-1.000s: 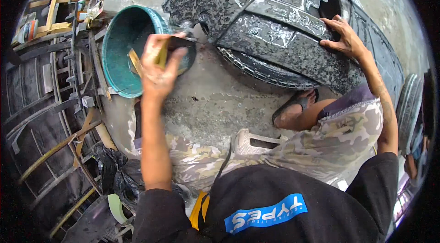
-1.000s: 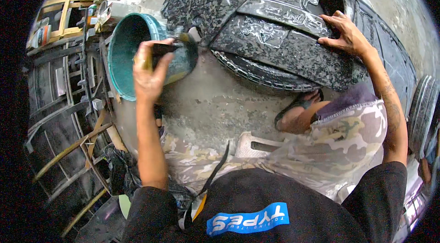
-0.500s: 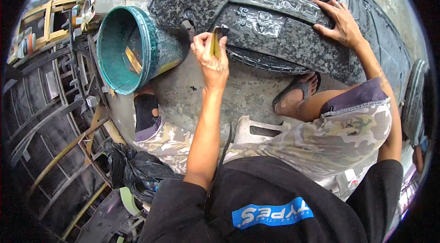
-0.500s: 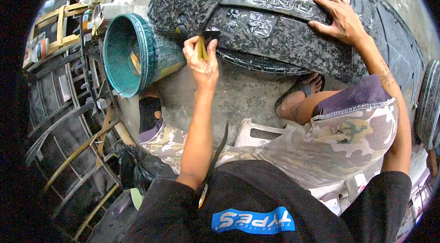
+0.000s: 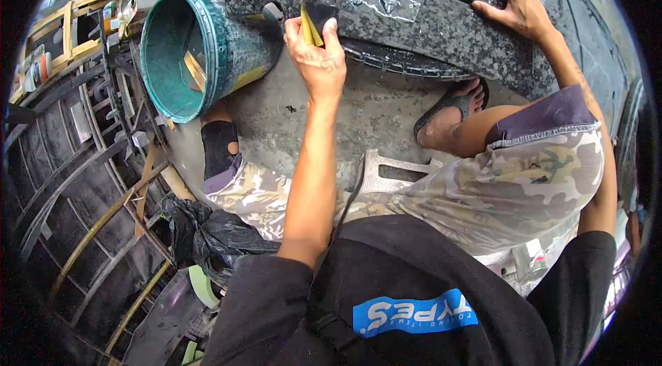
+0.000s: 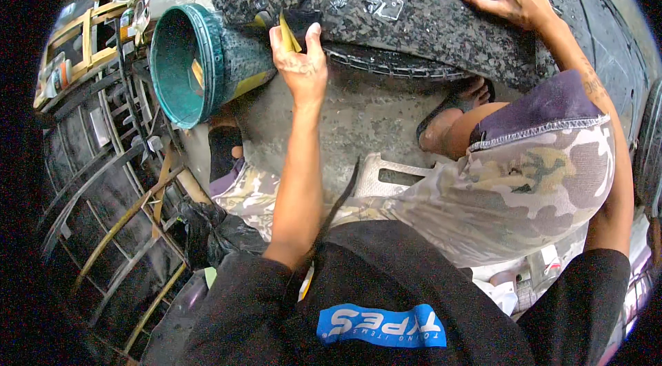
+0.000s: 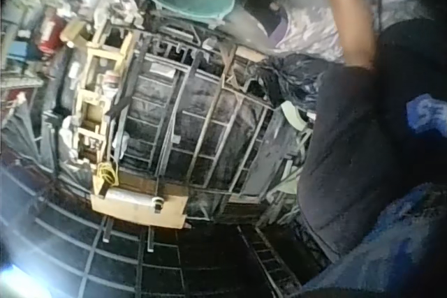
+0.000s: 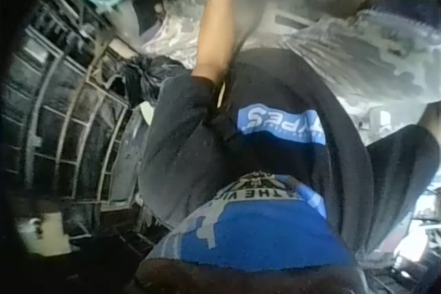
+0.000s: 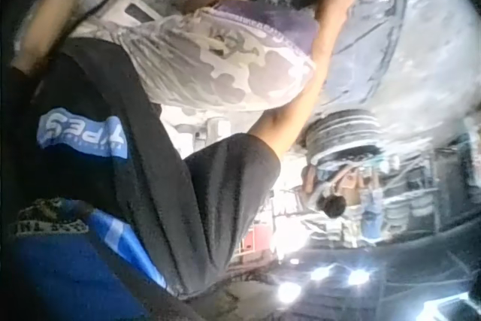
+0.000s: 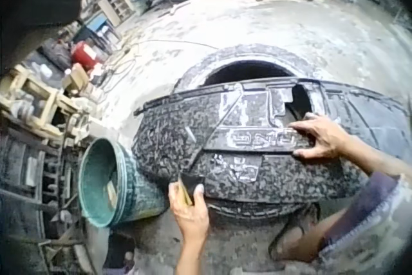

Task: Sanding a black car bumper or body part using wet sandpaper in a workshop environment.

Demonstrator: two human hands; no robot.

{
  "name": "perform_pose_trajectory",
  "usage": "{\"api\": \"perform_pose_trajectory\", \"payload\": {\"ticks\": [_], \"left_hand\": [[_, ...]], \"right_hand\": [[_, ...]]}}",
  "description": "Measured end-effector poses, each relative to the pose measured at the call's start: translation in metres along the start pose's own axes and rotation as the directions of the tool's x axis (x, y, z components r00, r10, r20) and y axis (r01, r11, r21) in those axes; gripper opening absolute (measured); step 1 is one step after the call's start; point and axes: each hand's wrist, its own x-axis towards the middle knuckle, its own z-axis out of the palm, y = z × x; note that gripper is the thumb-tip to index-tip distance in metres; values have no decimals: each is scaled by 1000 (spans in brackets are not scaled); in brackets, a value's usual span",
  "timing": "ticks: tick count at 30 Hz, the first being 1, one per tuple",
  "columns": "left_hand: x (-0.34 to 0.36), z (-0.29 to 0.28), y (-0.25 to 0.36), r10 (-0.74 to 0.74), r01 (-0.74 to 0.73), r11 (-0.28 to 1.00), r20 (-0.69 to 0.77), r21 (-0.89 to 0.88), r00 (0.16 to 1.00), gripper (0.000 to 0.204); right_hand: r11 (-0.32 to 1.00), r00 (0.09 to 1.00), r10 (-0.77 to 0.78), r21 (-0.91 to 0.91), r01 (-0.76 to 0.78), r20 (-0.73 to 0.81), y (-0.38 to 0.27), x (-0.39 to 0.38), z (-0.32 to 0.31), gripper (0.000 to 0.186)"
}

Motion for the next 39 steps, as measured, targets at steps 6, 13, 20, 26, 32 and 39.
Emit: {"api": "perform_pose_trajectory", "payload": {"ticks": [6,13,20,26,32,39], "left_hand": [[-11,0,6,56,-56,997,17,-47,998,29],[-21,14,33,86,-85,985,0,-151,996,15],[-13,11,27,20,-24,993,-38,-112,999,14],[-11,14,33,129,-128,990,5,-59,992,22],[1,11,22,89,-88,995,24,-55,996,15],[2,-5,4,-6,-10,991,-115,-137,993,15]], "right_hand": [[994,988,109,-29,-106,109,6,2,-2,71],[993,995,70,-98,-63,73,24,-9,4,70],[968,969,218,97,-230,115,-25,8,-36,71],[981,982,176,72,-180,65,-13,6,-39,71],[992,992,120,-46,-121,-34,-6,-3,-16,62],[994,993,111,-4,-111,-26,-16,-13,19,69]]}}
